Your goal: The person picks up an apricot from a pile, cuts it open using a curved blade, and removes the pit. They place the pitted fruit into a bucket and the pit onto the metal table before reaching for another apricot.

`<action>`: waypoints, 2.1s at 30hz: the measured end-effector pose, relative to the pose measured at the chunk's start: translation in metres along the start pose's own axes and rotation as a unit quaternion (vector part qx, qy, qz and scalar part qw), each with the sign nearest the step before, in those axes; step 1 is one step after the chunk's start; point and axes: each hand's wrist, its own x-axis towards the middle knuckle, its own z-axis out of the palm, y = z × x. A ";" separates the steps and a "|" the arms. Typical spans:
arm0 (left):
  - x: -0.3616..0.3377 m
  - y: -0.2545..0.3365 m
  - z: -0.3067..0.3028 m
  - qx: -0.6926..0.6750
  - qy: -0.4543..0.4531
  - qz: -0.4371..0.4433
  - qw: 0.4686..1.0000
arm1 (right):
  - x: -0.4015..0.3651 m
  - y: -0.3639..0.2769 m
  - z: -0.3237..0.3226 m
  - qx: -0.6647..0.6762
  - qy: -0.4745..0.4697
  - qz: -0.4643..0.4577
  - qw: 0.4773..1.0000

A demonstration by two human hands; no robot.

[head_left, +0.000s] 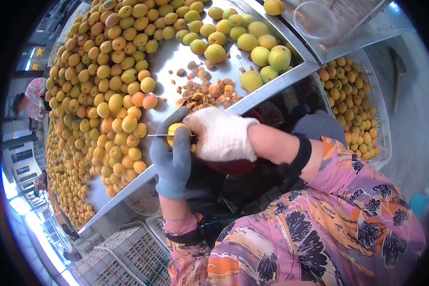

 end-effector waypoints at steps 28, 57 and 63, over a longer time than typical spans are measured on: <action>0.002 -0.005 -0.022 0.238 -0.003 0.127 0.963 | 0.004 -0.014 -0.028 0.258 -0.152 0.212 0.930; 0.004 -0.003 0.001 -0.319 0.066 -0.227 0.918 | 0.013 -0.013 -0.003 0.226 0.157 0.068 0.959; 0.004 0.000 0.006 -0.425 0.096 -0.245 0.866 | 0.010 -0.005 -0.004 0.162 0.157 0.047 0.973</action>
